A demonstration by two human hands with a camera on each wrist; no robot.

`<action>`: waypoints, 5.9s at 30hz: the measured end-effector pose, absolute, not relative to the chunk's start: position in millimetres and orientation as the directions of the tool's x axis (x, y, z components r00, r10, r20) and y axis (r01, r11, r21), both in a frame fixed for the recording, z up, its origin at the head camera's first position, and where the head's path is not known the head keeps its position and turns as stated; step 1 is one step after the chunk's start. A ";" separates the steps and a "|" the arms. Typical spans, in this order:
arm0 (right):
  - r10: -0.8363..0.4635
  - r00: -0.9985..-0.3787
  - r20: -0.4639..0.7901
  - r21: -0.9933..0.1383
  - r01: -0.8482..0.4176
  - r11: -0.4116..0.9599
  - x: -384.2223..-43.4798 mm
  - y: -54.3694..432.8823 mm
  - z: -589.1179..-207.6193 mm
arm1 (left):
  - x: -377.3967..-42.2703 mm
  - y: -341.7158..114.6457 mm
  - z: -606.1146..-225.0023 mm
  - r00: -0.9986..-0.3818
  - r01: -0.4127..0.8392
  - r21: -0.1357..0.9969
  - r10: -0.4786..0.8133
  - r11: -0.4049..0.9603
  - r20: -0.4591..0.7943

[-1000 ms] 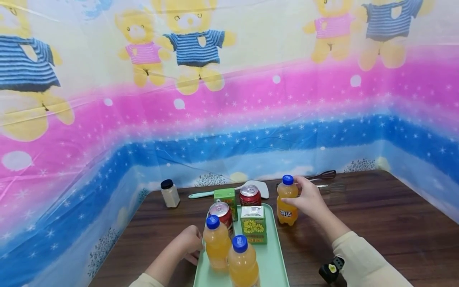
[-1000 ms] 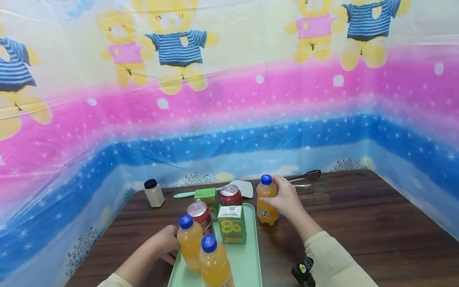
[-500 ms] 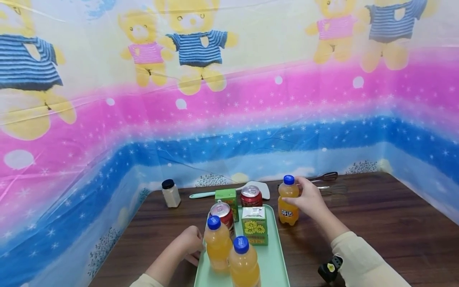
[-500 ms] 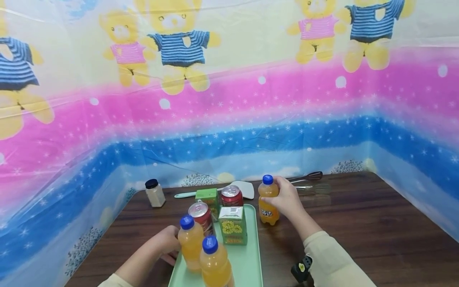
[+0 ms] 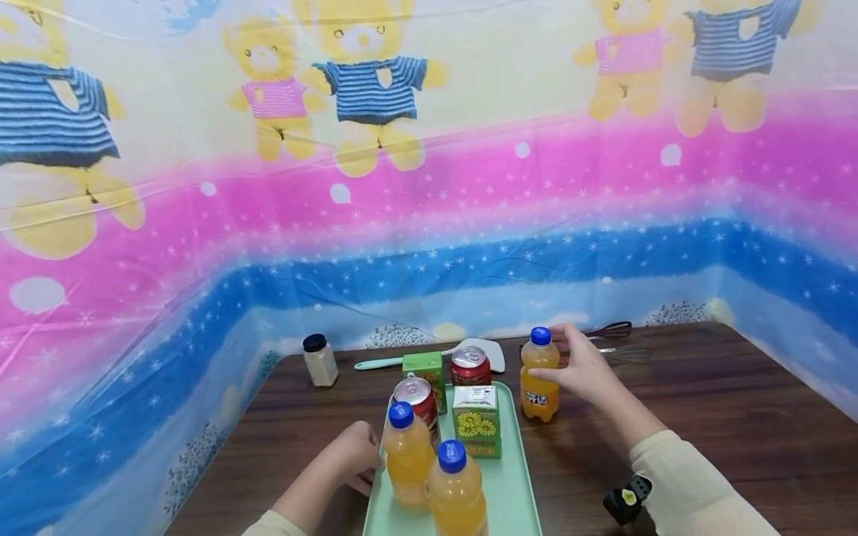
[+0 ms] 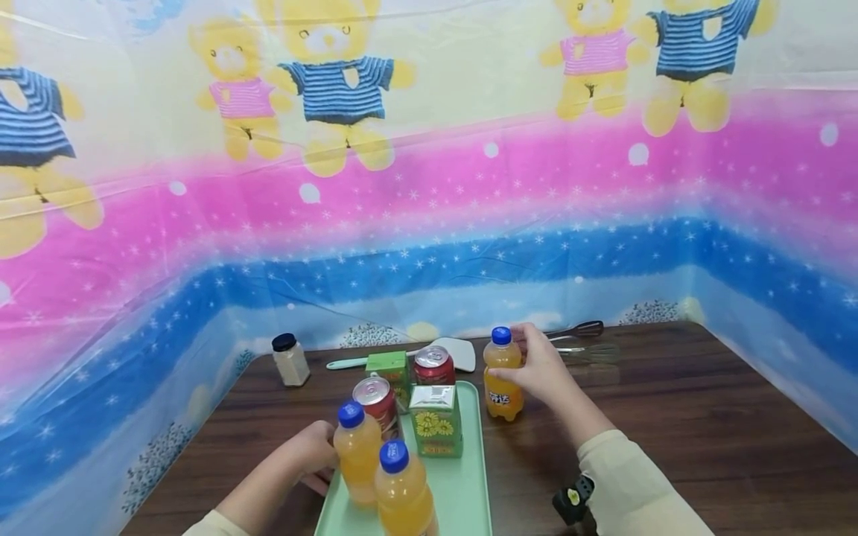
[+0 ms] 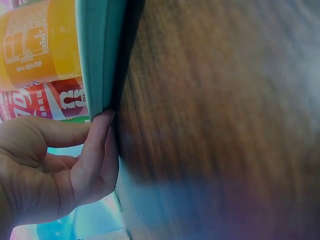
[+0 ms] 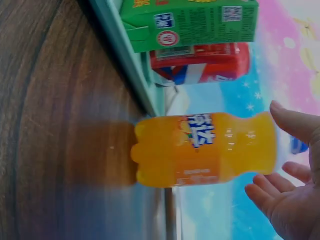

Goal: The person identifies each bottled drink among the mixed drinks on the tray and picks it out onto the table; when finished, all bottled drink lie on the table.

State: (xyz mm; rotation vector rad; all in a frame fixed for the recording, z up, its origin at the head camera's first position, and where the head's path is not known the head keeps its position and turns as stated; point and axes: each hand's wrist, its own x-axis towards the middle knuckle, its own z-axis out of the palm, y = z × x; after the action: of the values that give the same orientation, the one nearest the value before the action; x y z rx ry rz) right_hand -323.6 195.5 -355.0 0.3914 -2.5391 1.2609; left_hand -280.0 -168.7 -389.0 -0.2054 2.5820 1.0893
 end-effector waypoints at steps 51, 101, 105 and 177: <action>-0.717 -0.672 0.187 -0.952 -0.304 0.037 -220.1 102.4 -369.0 | -273.3 -168.3 -385.3 -0.934 -0.251 0.696 0.020 0.673 -0.356; -0.646 -0.706 0.291 -0.919 -0.394 0.016 -201.9 121.9 -349.4 | -275.4 -170.0 -386.1 -0.934 -0.248 0.700 0.027 0.669 -0.357; -0.632 -0.677 0.378 -0.878 -0.479 -0.012 -196.8 132.9 -348.0 | -274.9 -169.1 -386.6 -0.937 -0.241 0.703 0.030 0.669 -0.349; -0.231 -0.912 0.340 -0.854 -0.402 0.330 -250.2 202.6 -374.1 | -280.3 -169.3 -389.3 -0.937 -0.263 0.683 -0.012 0.682 -0.349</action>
State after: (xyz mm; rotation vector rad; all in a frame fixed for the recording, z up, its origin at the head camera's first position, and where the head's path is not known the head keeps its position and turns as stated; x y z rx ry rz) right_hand -250.2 202.6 -374.1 0.5833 -2.4299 1.6313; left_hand -280.3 -169.3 -389.3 -0.2169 2.5793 1.1191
